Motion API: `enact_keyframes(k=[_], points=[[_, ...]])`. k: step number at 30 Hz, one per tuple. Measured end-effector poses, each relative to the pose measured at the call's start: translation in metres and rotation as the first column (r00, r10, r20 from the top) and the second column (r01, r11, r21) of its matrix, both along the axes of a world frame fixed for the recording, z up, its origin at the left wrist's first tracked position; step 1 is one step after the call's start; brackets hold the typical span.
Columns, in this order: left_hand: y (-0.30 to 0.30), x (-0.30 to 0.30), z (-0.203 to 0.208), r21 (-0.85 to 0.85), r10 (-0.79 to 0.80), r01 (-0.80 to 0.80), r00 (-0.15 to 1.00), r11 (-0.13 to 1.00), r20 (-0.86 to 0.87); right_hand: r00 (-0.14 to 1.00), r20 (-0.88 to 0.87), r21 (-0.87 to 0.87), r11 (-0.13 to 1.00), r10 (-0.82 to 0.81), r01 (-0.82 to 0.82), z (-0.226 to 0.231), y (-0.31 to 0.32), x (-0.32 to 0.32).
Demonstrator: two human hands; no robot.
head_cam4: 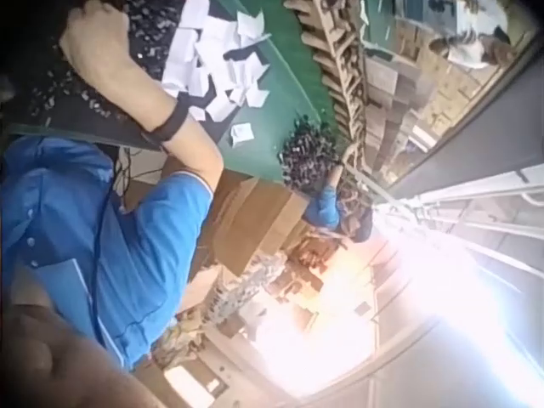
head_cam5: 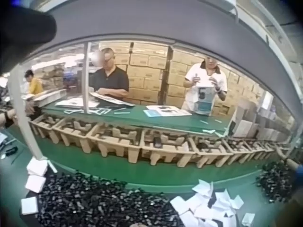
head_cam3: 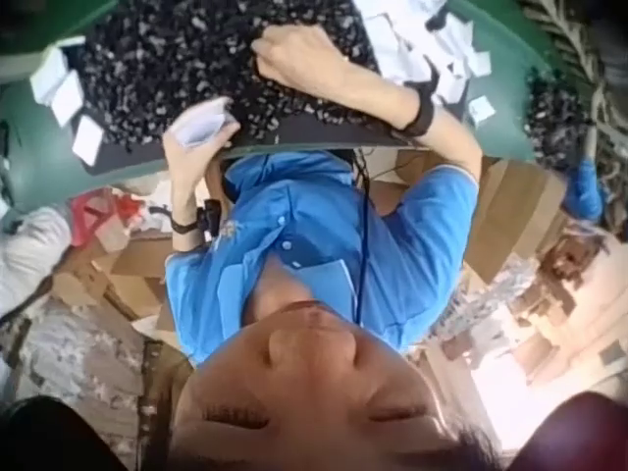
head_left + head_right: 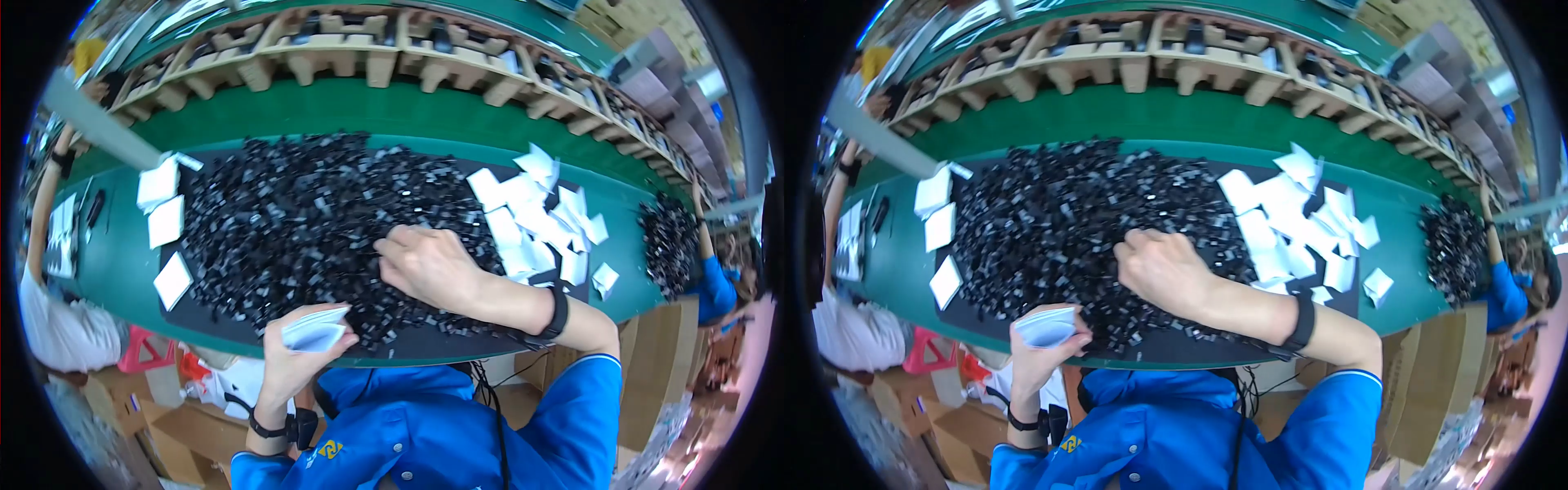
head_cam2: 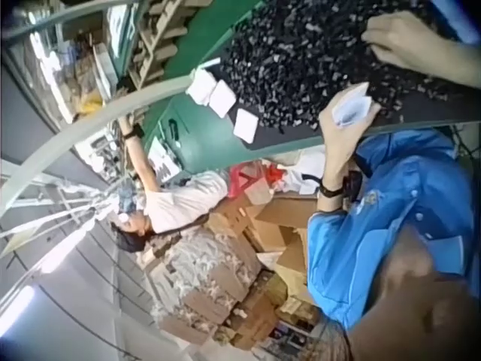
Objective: The person picks up a small black component and a white paper slip, wraps the paper around the component, and places the wrapped item into a cardboard box.
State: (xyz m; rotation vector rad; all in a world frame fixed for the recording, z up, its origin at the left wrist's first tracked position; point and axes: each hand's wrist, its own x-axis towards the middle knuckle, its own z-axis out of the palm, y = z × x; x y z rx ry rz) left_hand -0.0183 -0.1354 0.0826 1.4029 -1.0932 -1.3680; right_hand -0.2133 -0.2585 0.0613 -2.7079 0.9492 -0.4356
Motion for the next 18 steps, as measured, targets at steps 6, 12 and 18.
enact_keyframes(k=[6, 12, 18], points=[[-0.006, 0.000, -0.005, 0.088, 0.018, -0.012, 0.998, 0.996, -0.063, 1.000, -0.018, 0.015, 1.000, 0.018, -0.018, -0.004, -0.002, 0.005], [-0.014, -0.009, 0.003, 0.074, 0.000, 0.001, 1.000, 0.997, -0.025, 0.991, 0.134, 0.099, 0.995, -0.028, 0.014, 0.013, -0.006, -0.014], [-0.017, -0.024, 0.011, -0.135, -0.139, 0.149, 0.987, 0.980, 0.077, 0.757, 0.652, 0.328, 0.914, -0.037, -0.238, 0.084, 0.048, -0.034]])
